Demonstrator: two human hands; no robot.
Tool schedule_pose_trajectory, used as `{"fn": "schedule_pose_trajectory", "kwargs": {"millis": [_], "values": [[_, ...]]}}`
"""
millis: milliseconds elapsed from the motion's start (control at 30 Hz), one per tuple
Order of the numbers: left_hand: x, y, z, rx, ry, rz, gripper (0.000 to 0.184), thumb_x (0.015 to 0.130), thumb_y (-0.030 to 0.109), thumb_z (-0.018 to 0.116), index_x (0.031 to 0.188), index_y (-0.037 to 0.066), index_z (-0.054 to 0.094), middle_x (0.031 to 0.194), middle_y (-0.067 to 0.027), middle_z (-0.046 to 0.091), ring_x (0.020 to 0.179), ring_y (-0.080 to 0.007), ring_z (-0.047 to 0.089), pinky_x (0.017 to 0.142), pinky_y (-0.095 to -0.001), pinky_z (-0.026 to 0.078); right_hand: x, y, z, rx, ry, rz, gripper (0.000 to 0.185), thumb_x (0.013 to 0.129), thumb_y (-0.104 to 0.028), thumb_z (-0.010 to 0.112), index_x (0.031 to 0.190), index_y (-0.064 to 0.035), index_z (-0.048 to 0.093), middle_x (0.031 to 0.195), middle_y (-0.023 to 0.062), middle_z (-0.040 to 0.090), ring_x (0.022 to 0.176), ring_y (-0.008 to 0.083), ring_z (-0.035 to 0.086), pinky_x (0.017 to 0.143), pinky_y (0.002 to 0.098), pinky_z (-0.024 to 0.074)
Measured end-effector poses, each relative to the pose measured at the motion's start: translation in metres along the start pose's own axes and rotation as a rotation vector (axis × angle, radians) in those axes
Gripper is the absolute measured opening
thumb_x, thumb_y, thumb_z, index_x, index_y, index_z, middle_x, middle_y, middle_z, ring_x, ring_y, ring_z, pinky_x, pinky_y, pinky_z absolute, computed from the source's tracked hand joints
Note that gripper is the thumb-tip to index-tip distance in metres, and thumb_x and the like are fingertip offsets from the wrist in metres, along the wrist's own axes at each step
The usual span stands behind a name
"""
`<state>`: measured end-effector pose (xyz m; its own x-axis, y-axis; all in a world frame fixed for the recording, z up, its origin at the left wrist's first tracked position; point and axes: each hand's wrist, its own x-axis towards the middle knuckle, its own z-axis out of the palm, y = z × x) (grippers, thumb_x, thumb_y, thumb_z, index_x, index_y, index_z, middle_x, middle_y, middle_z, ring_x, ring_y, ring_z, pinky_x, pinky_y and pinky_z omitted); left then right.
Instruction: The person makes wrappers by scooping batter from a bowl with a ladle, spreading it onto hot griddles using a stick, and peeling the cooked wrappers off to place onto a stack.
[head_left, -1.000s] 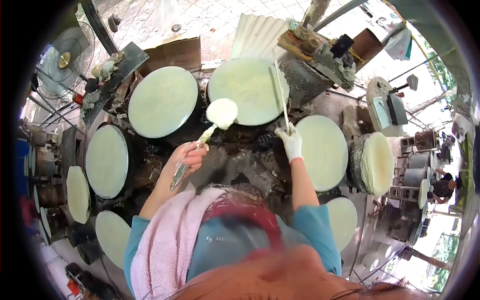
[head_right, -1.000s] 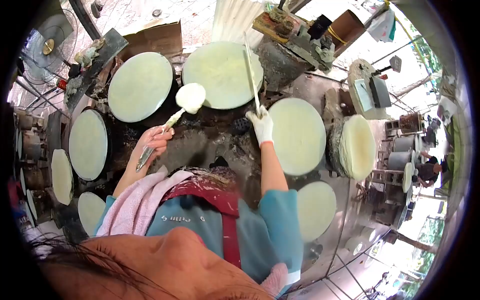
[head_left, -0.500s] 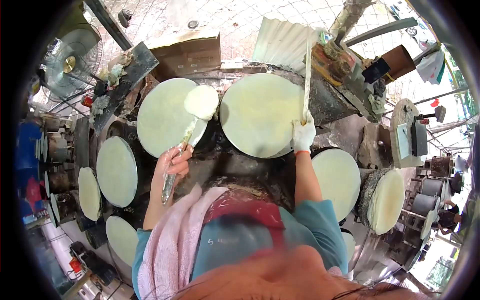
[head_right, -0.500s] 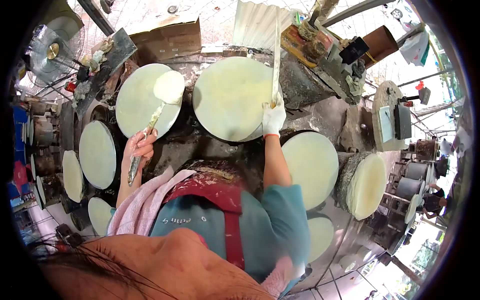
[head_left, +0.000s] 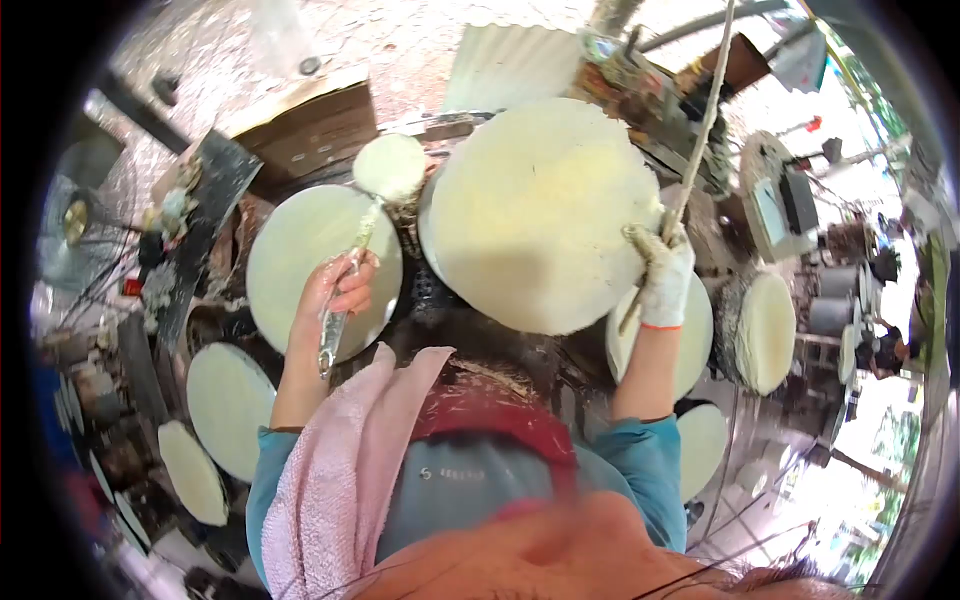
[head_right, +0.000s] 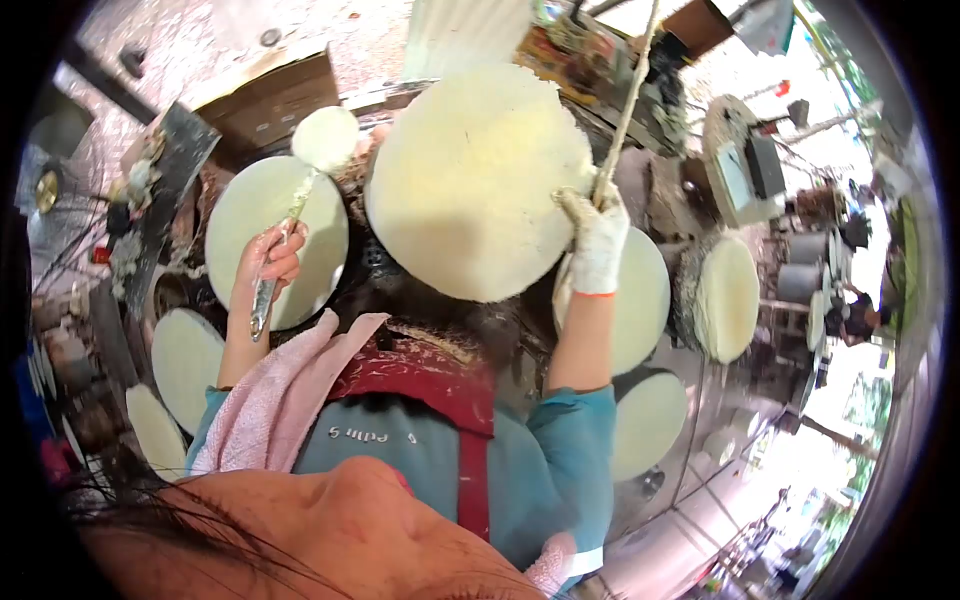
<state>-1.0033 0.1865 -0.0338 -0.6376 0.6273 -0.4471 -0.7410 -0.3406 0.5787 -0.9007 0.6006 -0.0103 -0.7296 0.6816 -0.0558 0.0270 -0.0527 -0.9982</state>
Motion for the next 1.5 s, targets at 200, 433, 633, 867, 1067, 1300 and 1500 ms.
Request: {"fn": "schedule_pose_trajectory", "kwargs": {"millis": [200, 433, 633, 867, 1067, 1300, 1500], "values": [[0.048, -0.023, 0.003, -0.066, -0.212, -0.031, 0.024, 0.100, 0.021, 0.043, 0.107, 0.000, 0.049, 0.060, 0.0058, 0.038, 0.035, -0.0026, 0.032, 0.036, -0.0194, 0.024, -0.006, -0.078, -0.179, -0.160, 0.083, 0.150, 0.041, 0.070, -0.002, 0.071, 0.110, -0.0009, 0.061, 0.092, 0.0033, 0.065, 0.078, 0.0146, 0.062, 0.073, 0.0247, 0.0496], [0.093, -0.078, 0.071, -0.288, -0.249, -0.038, 0.029, 0.102, 0.016, 0.034, 0.110, -0.009, 0.045, 0.065, 0.0022, 0.039, 0.037, -0.0030, 0.033, 0.039, -0.0201, 0.023, 0.026, -0.180, -0.407, -0.817, 0.213, 0.086, 0.044, 0.067, 0.001, 0.071, 0.110, 0.0018, 0.062, 0.084, 0.0048, 0.064, 0.069, 0.0111, 0.059, 0.065, 0.0243, 0.0503], [0.118, -0.119, 0.113, -0.250, -0.255, -0.012, 0.028, 0.101, 0.016, 0.033, 0.112, -0.009, 0.043, 0.066, 0.0014, 0.039, 0.037, -0.0037, 0.035, 0.040, -0.0200, 0.026, 0.071, -0.156, -0.492, -1.703, 0.203, -0.390, 0.031, 0.077, -0.010, 0.059, 0.107, -0.0081, 0.064, 0.087, 0.0164, 0.066, 0.080, 0.0281, 0.065, 0.072, 0.0379, 0.0513], [0.119, -0.143, 0.169, -0.088, -0.087, 0.049, 0.026, 0.101, 0.018, 0.038, 0.107, -0.006, 0.046, 0.063, 0.0046, 0.039, 0.036, -0.0006, 0.032, 0.038, -0.0178, 0.023, 0.066, 0.064, -0.535, -1.898, 0.348, 0.091, 0.019, 0.087, -0.015, 0.047, 0.104, -0.0143, 0.057, 0.081, 0.0120, 0.067, 0.074, 0.0312, 0.066, 0.067, 0.0428, 0.0524], [0.121, -0.150, 0.187, 0.139, -0.058, 0.108, 0.029, 0.099, 0.023, 0.042, 0.104, -0.005, 0.048, 0.061, 0.0052, 0.039, 0.035, -0.0006, 0.031, 0.035, -0.0196, 0.024, 0.048, 0.117, -0.556, -1.697, 0.375, 0.068, 0.029, 0.085, -0.016, 0.052, 0.113, -0.0119, 0.057, 0.090, 0.0162, 0.066, 0.080, 0.0333, 0.066, 0.071, 0.0454, 0.0518], [0.162, -0.166, 0.180, 0.563, 0.090, 0.162, 0.032, 0.095, 0.026, 0.049, 0.099, -0.005, 0.057, 0.059, 0.0025, 0.039, 0.044, -0.0071, 0.036, 0.040, -0.0232, 0.028, 0.012, 0.110, -0.509, -1.458, 0.491, -0.005, 0.044, 0.086, -0.024, 0.058, 0.129, -0.0172, 0.055, 0.103, 0.0174, 0.067, 0.088, 0.0358, 0.065, 0.077, 0.0447, 0.0510], [0.248, -0.207, 0.116, 1.195, 0.163, 0.153, 0.027, 0.085, 0.023, 0.061, 0.093, -0.003, 0.057, 0.066, -0.0102, 0.058, 0.050, -0.0177, 0.055, 0.048, -0.0317, 0.042, -0.020, 0.214, -0.319, -0.293, 0.071, 0.128, 0.031, 0.088, -0.025, 0.059, 0.112, -0.0070, 0.067, 0.096, 0.0129, 0.070, 0.085, 0.0230, 0.066, 0.075, 0.0329, 0.0497]]}}
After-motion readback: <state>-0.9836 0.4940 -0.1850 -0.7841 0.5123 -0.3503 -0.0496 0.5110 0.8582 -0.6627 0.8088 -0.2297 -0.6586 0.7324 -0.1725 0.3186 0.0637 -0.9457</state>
